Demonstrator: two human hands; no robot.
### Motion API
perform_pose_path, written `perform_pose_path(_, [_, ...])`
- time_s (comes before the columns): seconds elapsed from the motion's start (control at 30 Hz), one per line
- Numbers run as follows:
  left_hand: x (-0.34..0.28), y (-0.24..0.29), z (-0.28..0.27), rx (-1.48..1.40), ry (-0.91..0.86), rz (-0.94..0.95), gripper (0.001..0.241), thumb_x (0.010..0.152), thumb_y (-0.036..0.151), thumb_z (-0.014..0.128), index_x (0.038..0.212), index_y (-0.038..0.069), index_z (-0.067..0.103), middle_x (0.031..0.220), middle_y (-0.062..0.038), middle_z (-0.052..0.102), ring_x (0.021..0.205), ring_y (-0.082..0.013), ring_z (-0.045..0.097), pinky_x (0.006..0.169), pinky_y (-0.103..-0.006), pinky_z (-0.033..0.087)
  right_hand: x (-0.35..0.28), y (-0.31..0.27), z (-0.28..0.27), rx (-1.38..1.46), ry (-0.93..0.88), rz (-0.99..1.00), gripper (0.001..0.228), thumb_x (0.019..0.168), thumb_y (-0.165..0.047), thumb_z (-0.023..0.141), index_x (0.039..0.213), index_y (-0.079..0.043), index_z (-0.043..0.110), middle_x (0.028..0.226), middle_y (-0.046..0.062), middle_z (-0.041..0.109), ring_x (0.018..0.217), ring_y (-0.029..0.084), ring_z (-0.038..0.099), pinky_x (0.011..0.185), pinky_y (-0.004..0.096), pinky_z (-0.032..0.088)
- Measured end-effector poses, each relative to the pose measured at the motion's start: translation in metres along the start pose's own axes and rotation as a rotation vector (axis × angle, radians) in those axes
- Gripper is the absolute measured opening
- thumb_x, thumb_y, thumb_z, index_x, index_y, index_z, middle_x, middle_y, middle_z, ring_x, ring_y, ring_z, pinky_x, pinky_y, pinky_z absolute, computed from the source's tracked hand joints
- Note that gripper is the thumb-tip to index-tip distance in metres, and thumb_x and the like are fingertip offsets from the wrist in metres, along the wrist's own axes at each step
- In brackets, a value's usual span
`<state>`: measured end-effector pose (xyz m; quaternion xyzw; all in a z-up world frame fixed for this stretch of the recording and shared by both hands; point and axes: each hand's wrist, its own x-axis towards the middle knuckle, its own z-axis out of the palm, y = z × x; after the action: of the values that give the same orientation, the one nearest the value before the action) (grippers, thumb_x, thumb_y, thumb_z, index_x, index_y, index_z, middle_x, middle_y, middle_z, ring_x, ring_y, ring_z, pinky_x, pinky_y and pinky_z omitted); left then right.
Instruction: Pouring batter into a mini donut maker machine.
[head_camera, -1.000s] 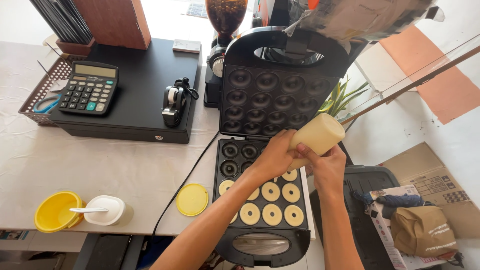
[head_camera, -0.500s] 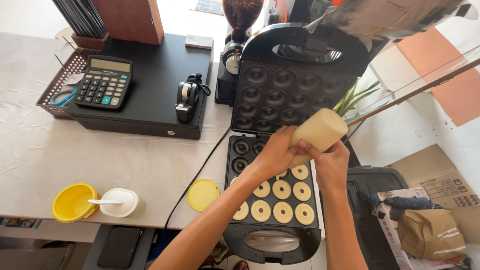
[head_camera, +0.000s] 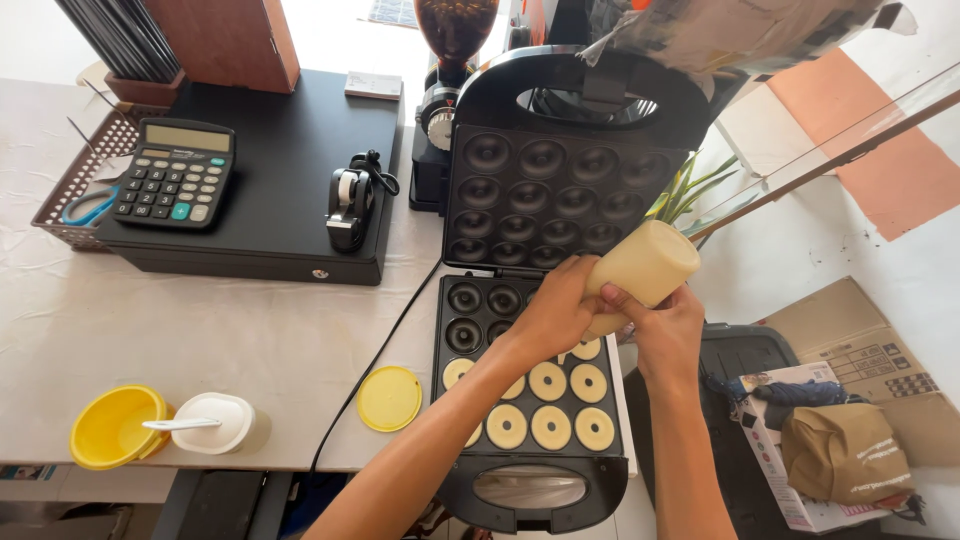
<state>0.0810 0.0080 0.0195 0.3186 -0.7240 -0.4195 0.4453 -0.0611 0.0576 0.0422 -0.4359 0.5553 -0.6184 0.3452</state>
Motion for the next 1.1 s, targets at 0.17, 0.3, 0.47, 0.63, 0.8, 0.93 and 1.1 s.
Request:
perform_pose_path(0.17, [0.007,-0.007,-0.001,-0.006,0.009,-0.02,0.039,0.084,0.011,0.071,0.119,-0.003,0.062,0.114,-0.022,0.065,0.106,-0.0387,0.064,0.091,-0.0449,0.051,0.008,-0.003,0.007,0.01,-0.003,0.029,0.043,0.076,-0.007,0.086,0.113,0.002,0.067,0.094,0.008,0.074,0.073,0.012,0.071,0.05,0.023,0.053])
perform_pose_path(0.3, [0.01,-0.017,-0.003,0.043,0.037,-0.01,0.039,0.085,0.011,0.071,0.12,-0.004,0.061,0.115,-0.023,0.065,0.108,-0.0397,0.064,0.092,-0.0451,0.05,0.014,0.004,0.01,0.019,-0.014,0.036,0.041,0.078,-0.006,0.087,0.113,0.002,0.067,0.092,0.007,0.072,0.067,0.01,0.063,0.044,0.023,0.042])
perform_pose_path(0.47, [0.002,-0.013,-0.013,0.07,0.067,-0.031,0.04,0.086,0.014,0.072,0.12,-0.004,0.06,0.115,-0.024,0.065,0.107,-0.0399,0.063,0.091,-0.0455,0.051,0.008,0.001,0.021,-0.057,-0.002,0.096,0.041,0.08,-0.004,0.087,0.115,0.005,0.068,0.095,0.011,0.072,0.066,0.015,0.055,0.049,0.026,0.037])
perform_pose_path(0.63, [-0.009,-0.012,-0.016,0.065,0.082,-0.044,0.041,0.085,0.015,0.073,0.119,-0.004,0.061,0.114,-0.024,0.065,0.106,-0.0404,0.064,0.09,-0.0458,0.051,-0.002,0.0,0.024,0.083,-0.078,0.018,0.043,0.078,0.0,0.083,0.117,0.004,0.065,0.111,0.011,0.074,0.103,0.019,0.071,0.092,0.033,0.057])
perform_pose_path(0.8, [-0.016,-0.002,-0.009,0.057,0.081,-0.044,0.042,0.085,0.014,0.072,0.121,-0.004,0.06,0.115,-0.024,0.065,0.106,-0.0406,0.063,0.091,-0.0457,0.051,-0.008,0.0,0.014,0.1,-0.075,-0.004,0.043,0.078,-0.002,0.084,0.116,0.003,0.066,0.11,0.011,0.074,0.099,0.017,0.073,0.086,0.03,0.059])
perform_pose_path(0.93, [-0.015,0.001,-0.002,0.047,0.082,-0.019,0.042,0.085,0.012,0.071,0.122,-0.003,0.06,0.115,-0.024,0.065,0.108,-0.0407,0.063,0.092,-0.0454,0.051,-0.009,-0.005,0.008,-0.088,0.001,0.072,0.041,0.079,-0.005,0.088,0.114,0.004,0.069,0.093,0.011,0.071,0.066,0.014,0.059,0.047,0.026,0.039])
perform_pose_path(1.1, [-0.006,0.004,0.0,0.029,0.071,0.0,0.038,0.085,0.012,0.07,0.119,-0.003,0.061,0.113,-0.024,0.065,0.107,-0.0409,0.064,0.091,-0.0454,0.051,-0.002,-0.009,0.004,0.003,-0.017,0.04,0.041,0.076,-0.008,0.086,0.11,0.002,0.067,0.09,0.006,0.072,0.063,0.008,0.062,0.043,0.021,0.041])
